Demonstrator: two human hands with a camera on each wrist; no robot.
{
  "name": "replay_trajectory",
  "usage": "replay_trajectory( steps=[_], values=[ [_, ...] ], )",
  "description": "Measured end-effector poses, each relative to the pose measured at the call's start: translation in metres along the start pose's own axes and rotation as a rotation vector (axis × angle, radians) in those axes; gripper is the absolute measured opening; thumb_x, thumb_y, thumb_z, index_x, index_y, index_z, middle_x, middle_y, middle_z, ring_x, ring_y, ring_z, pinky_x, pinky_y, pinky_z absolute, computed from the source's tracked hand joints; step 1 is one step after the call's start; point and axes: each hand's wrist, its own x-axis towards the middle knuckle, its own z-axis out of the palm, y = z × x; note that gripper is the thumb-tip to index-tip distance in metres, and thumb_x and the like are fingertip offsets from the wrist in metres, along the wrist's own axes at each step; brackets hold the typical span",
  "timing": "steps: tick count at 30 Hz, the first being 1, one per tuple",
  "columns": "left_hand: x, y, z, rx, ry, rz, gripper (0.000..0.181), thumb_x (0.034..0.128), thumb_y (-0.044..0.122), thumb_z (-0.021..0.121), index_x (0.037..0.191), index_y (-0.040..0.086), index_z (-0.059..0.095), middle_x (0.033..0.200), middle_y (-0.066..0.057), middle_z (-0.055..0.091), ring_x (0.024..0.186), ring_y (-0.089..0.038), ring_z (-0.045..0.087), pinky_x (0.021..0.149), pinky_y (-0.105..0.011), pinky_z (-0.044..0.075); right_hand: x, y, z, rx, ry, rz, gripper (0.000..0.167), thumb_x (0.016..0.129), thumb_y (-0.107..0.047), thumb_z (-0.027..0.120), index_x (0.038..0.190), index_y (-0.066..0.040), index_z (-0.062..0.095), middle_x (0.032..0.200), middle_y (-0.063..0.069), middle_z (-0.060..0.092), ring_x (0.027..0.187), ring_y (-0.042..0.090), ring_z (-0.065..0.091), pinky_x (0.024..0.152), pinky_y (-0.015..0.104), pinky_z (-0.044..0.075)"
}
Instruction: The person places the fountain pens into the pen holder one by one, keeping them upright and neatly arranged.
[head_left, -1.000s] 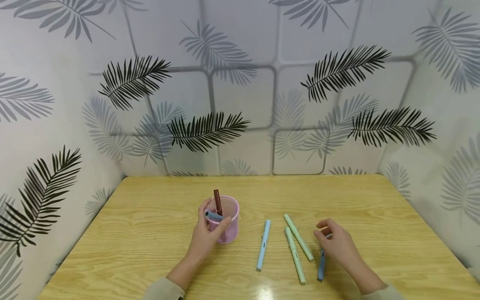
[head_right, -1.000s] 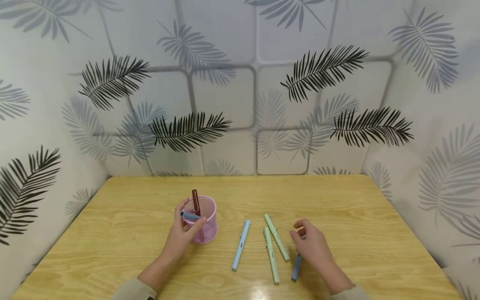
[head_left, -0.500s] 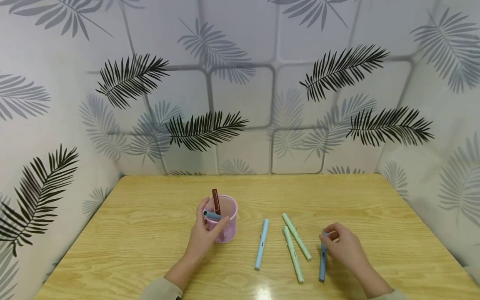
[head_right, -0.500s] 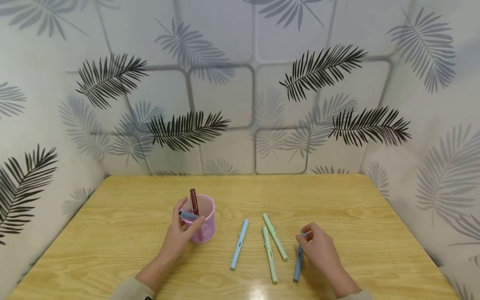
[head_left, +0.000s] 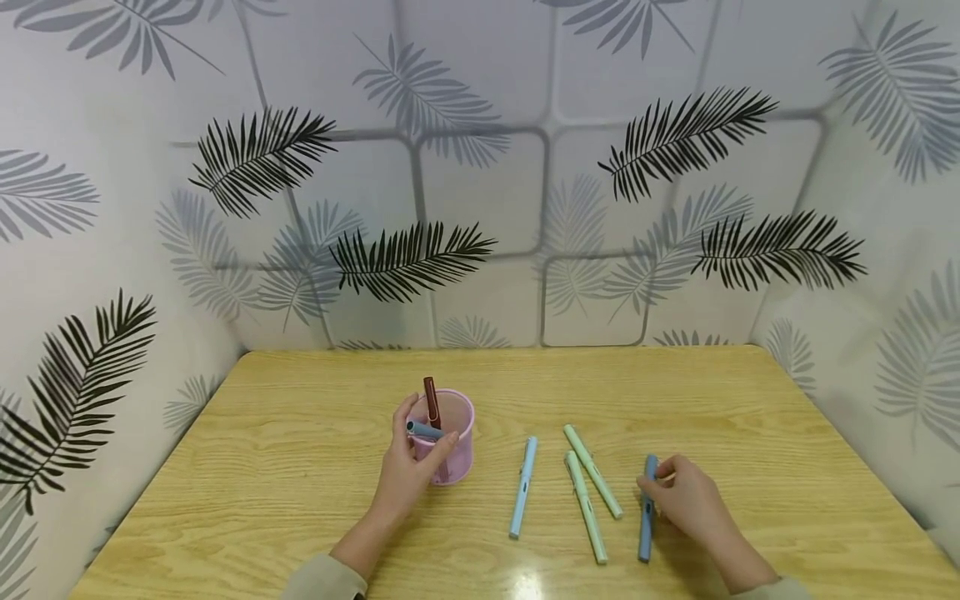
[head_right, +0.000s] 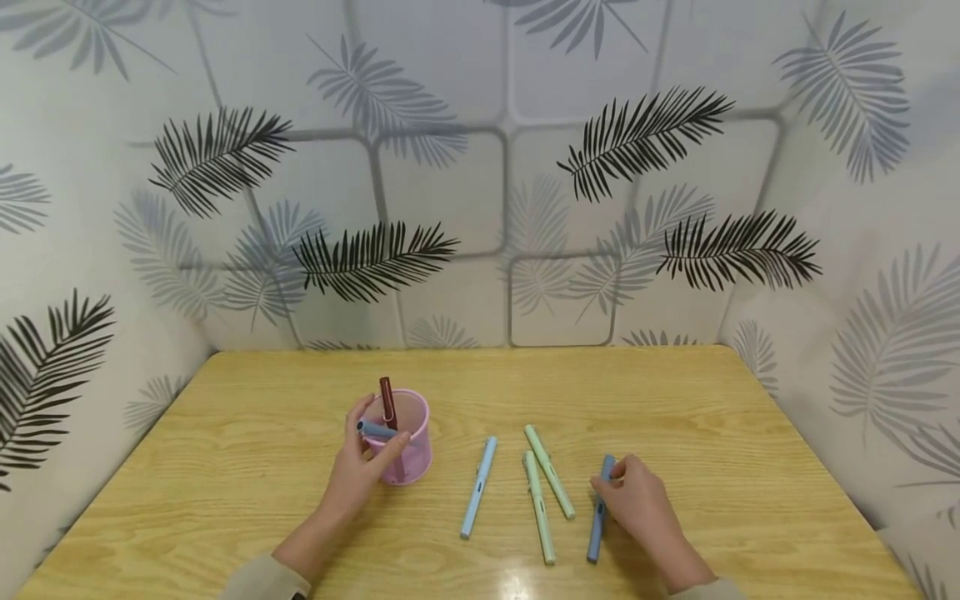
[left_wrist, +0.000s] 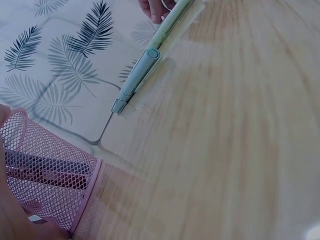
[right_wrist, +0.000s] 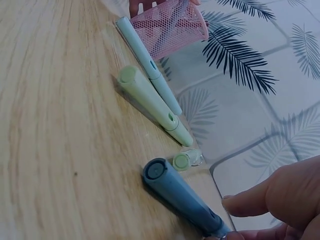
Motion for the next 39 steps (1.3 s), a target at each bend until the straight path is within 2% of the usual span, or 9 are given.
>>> replay_trajectory(
  steps=[4,6,11,15,20,25,30,39],
  values=[
    [0.0001,-0.0005,0.0007,-0.005,-0.001,0.008,0.073,0.0849,0.035,0.068,0.142,0.033,0.022,0.135,-0.02,0.042,0.117,-0.038,0.047,0.087,-0.05,0.045,0.0016,0.001,0.0018,0.004,0.007,-0.001,0.033,0.085,-0.012,0.064,0.1,0.01,0.045,0.077,0.011,0.061,0.054,0.016,0.054,0.049,0.031,0.046],
    [0.0018,-0.0055,0.0013,-0.009,0.005,0.004,0.074,0.0838,0.037,0.068,0.141,0.037,0.022,0.138,-0.018,0.04,0.119,-0.037,0.046,0.088,-0.05,0.045,0.0019,0.0017,0.0026,0.005,0.008,0.003,0.035,0.084,-0.011,0.066,0.101,0.01,0.043,0.073,0.01,0.06,0.053,0.016,0.053,0.049,0.031,0.046],
    [0.0017,-0.0072,0.0013,-0.013,0.008,0.005,0.075,0.0832,0.038,0.069,0.141,0.038,0.022,0.14,-0.017,0.038,0.12,-0.038,0.045,0.089,-0.05,0.044,0.0026,0.0017,0.0034,-0.008,0.003,0.017,0.042,0.083,-0.012,0.066,0.106,0.013,0.042,0.066,0.008,0.055,0.052,0.016,0.053,0.048,0.03,0.045],
    [0.0018,-0.0084,0.0015,-0.014,0.007,0.01,0.074,0.0833,0.037,0.069,0.141,0.038,0.022,0.14,-0.018,0.038,0.119,-0.037,0.046,0.088,-0.05,0.045,0.0043,0.0017,0.0032,-0.013,-0.017,0.03,0.045,0.083,-0.014,0.066,0.107,0.016,0.043,0.072,0.01,0.058,0.055,0.016,0.054,0.049,0.03,0.046],
    [0.0021,-0.0083,0.0014,-0.008,0.011,0.01,0.075,0.0833,0.037,0.069,0.141,0.038,0.022,0.139,-0.018,0.039,0.118,-0.036,0.048,0.087,-0.049,0.046,0.0055,0.0001,0.005,0.004,-0.016,0.054,0.036,0.083,-0.012,0.064,0.103,0.013,0.048,0.083,0.014,0.06,0.056,0.018,0.055,0.047,0.03,0.049],
    [0.0021,-0.0085,0.002,-0.013,0.009,0.005,0.075,0.0833,0.037,0.069,0.141,0.039,0.022,0.138,-0.017,0.04,0.116,-0.035,0.049,0.086,-0.047,0.047,0.0044,-0.0012,0.0067,-0.003,0.0,0.027,0.03,0.082,-0.009,0.059,0.102,0.011,0.048,0.086,0.019,0.059,0.054,0.019,0.054,0.045,0.03,0.049],
    [0.002,-0.0088,0.0017,-0.016,0.007,0.001,0.075,0.0835,0.037,0.069,0.141,0.039,0.021,0.138,-0.018,0.04,0.117,-0.036,0.048,0.086,-0.047,0.047,0.0037,-0.0028,0.0059,0.009,0.015,0.019,0.032,0.081,-0.008,0.057,0.105,0.01,0.046,0.088,0.021,0.06,0.051,0.018,0.054,0.044,0.031,0.049],
    [0.0021,-0.0084,0.0018,-0.017,0.009,0.0,0.074,0.0835,0.037,0.069,0.141,0.039,0.022,0.139,-0.019,0.039,0.118,-0.037,0.047,0.087,-0.049,0.046,0.0041,-0.0079,0.0033,0.06,0.048,-0.048,0.031,0.087,-0.01,0.056,0.109,0.009,0.045,0.076,0.011,0.058,0.043,0.017,0.052,0.04,0.029,0.044]
  ],
)
